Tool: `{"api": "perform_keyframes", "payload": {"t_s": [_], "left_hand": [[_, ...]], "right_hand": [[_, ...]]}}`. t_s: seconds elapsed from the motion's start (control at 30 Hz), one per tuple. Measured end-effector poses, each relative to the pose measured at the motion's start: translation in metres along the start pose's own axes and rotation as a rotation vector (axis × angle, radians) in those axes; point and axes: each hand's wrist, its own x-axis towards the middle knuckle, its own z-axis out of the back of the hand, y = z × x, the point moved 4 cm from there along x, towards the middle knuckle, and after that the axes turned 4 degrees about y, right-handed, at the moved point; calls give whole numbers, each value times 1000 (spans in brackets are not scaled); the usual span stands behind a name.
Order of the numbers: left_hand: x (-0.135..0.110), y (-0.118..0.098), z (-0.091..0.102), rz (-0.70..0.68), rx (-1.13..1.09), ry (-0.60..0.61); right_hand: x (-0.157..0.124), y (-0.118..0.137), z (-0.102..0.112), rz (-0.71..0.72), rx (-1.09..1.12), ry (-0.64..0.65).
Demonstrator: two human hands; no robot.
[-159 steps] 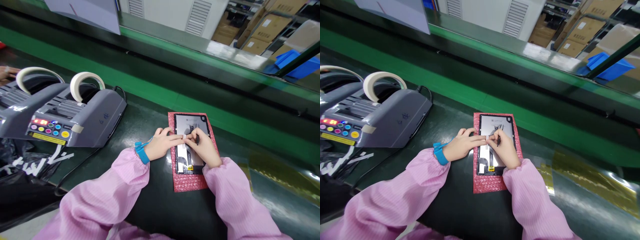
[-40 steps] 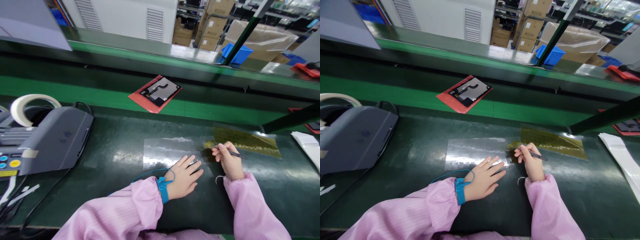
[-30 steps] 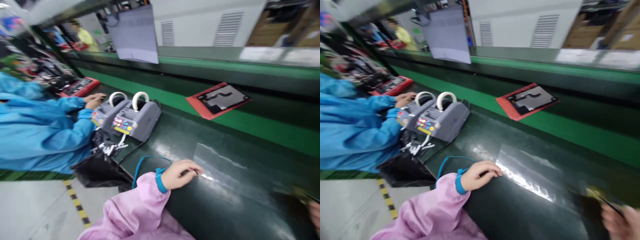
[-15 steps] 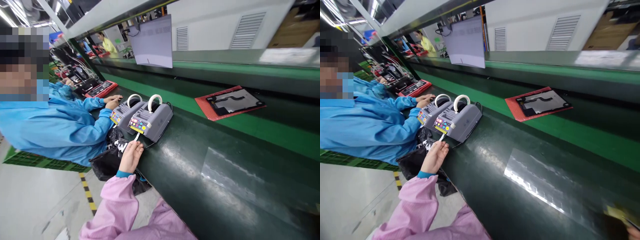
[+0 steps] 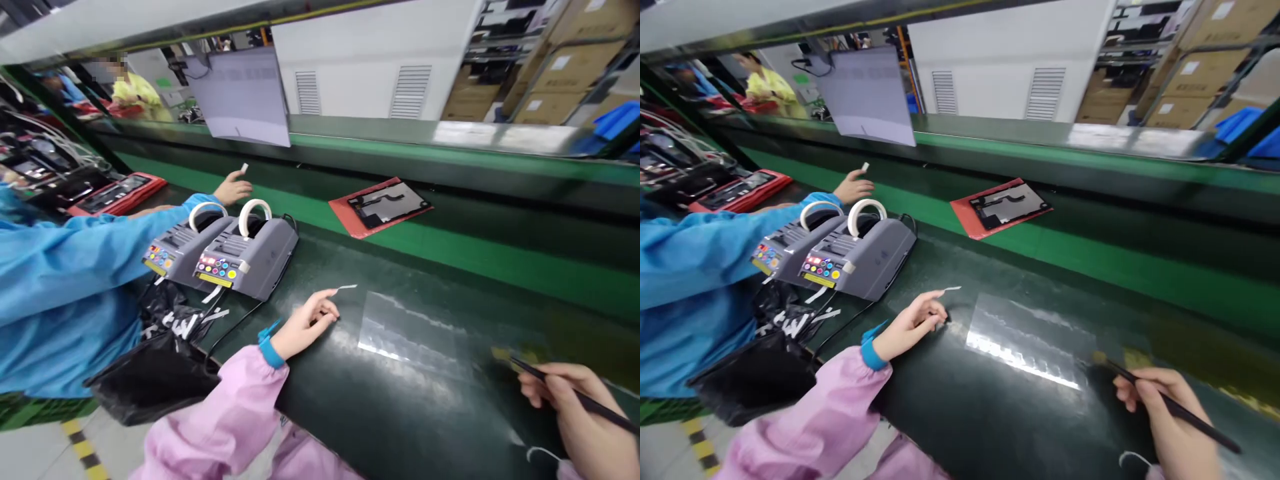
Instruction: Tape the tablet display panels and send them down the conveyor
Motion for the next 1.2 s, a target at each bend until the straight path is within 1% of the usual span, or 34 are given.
{"api": "perform_keyframes", "payload": {"t_s": [0.07, 0.1, 0.13, 0.2, 0.27, 0.33, 0.4, 0.47, 0.67, 0.77, 0.83, 0.93, 1.07, 1.13, 1.2], "left_hand": [[38, 0, -1, -86, 250, 13], [59, 1, 1, -117, 411, -9], [81, 3, 4, -121, 593, -64], [124, 9, 13, -107, 690, -132], [161, 15, 21, -78, 751, -176], [186, 20, 27, -59, 795, -205], [198, 23, 28, -64, 829, -213], [200, 24, 27, -85, 857, -200], [191, 23, 25, -141, 899, -145], [190, 21, 24, -180, 901, -159], [188, 19, 20, -212, 894, -188], [182, 16, 4, -276, 866, -214], [171, 12, -29, -390, 790, -145], [166, 10, -42, -437, 744, -112], [161, 9, -50, -461, 702, -106]], "right_hand": [[0, 3, -2, 8, 35, 51], [0, 4, -3, 13, 40, 72], [1, 5, -5, 21, 36, 86], [4, 8, -8, 48, 39, 114], [7, 10, -12, 73, 49, 136], [11, 12, -15, 87, 61, 144], [14, 15, -19, 97, 72, 149], [15, 18, -21, 101, 78, 152], [17, 19, -23, 89, 80, 177], [18, 16, -21, 90, 95, 189], [19, 14, -21, 86, 111, 183], [22, 15, -22, 79, 141, 168], [25, 20, -24, 99, 196, 140], [27, 22, -22, 142, 198, 112], [29, 24, -19, 209, 174, 69]]}}
